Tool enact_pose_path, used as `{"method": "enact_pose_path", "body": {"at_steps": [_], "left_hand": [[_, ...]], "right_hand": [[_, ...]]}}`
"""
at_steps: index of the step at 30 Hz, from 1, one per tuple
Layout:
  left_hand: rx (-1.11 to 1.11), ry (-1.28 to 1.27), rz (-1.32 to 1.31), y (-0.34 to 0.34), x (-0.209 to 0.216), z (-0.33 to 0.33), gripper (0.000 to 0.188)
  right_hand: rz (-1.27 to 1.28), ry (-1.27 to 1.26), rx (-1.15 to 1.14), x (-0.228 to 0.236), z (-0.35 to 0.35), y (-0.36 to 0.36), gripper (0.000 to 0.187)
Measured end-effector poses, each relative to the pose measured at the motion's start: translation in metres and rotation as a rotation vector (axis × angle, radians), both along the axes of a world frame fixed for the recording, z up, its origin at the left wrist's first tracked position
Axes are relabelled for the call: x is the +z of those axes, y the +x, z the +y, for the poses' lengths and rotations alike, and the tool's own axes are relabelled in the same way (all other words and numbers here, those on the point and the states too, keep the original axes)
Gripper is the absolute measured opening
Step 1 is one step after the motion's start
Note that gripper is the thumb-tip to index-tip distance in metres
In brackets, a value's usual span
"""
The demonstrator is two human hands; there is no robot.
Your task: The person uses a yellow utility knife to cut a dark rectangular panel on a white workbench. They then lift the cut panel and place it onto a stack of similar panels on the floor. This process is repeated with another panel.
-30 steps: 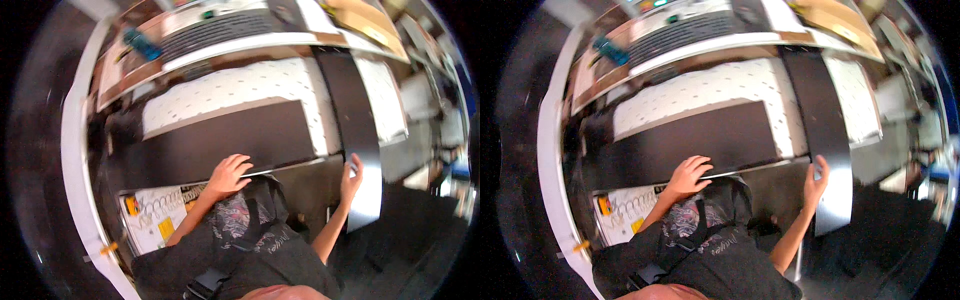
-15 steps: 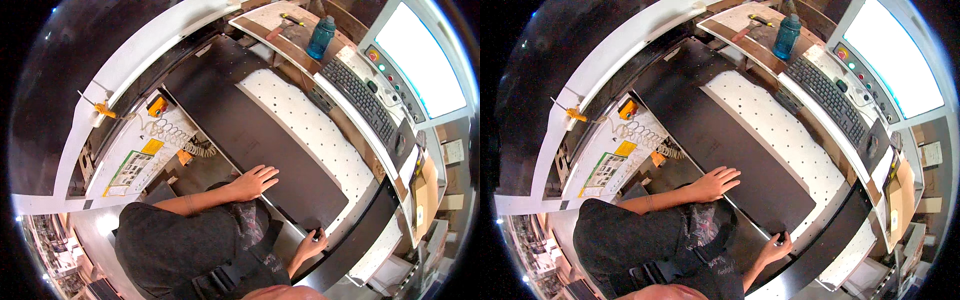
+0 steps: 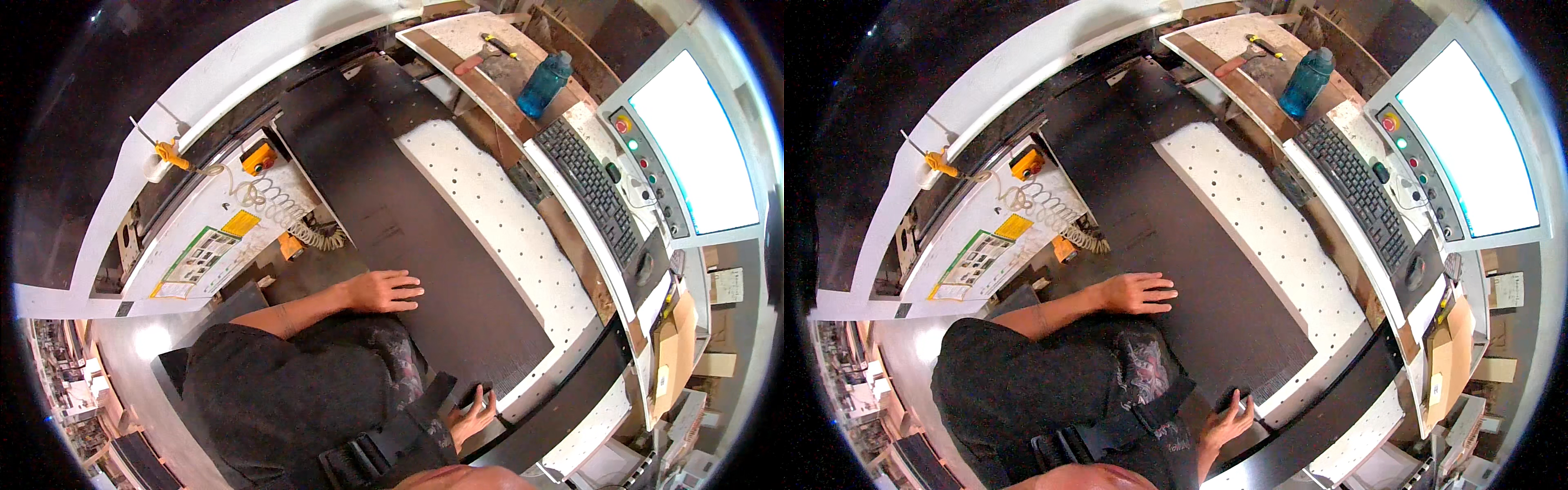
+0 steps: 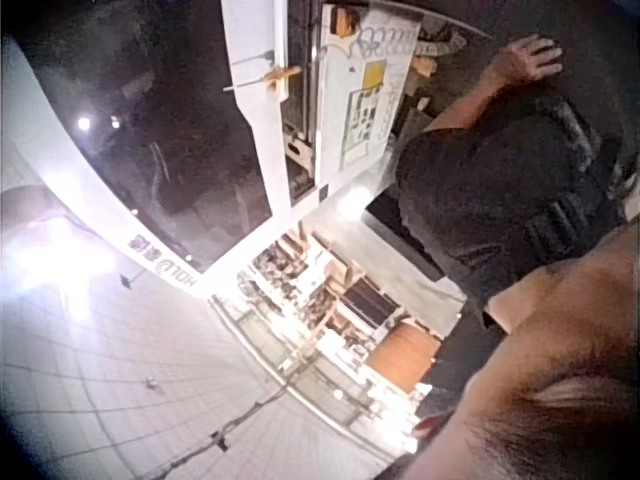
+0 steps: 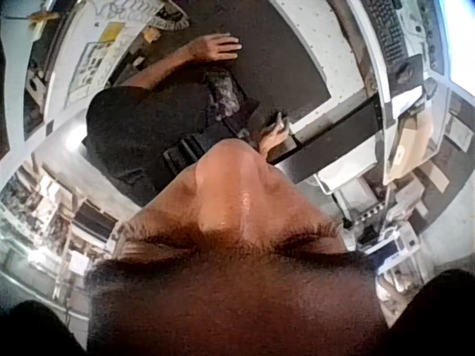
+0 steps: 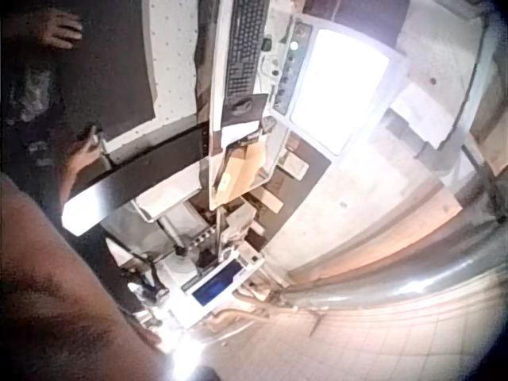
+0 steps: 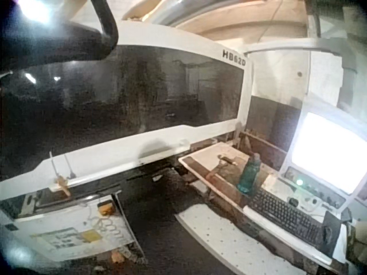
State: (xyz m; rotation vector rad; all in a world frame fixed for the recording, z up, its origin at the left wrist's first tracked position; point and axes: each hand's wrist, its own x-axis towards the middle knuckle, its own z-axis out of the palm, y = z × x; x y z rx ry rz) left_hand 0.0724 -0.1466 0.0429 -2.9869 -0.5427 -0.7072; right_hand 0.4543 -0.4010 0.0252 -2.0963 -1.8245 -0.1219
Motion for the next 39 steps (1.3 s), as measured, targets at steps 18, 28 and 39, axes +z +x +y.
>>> {"method": "enact_pose_path", "body": {"at_steps": [18,28,39], "left_hand": [[0.502,-0.011,-0.793,0.045,0.134,0.064,0.043],[0.304,-1.867,-1.221,0.052,0.032,0.063,0.036],[0.567,-1.509,-1.222,-0.03,0.047,0.079,0.024]], "right_hand": [[0.527,0.727,-0.137,0.112,0.061,0.111,0.038],[0.592,0.761,-0.57,0.196,0.042,0.141,0.06],[0.824,0.262,-0.432,0.195,0.141,0.01,0.047]]}}
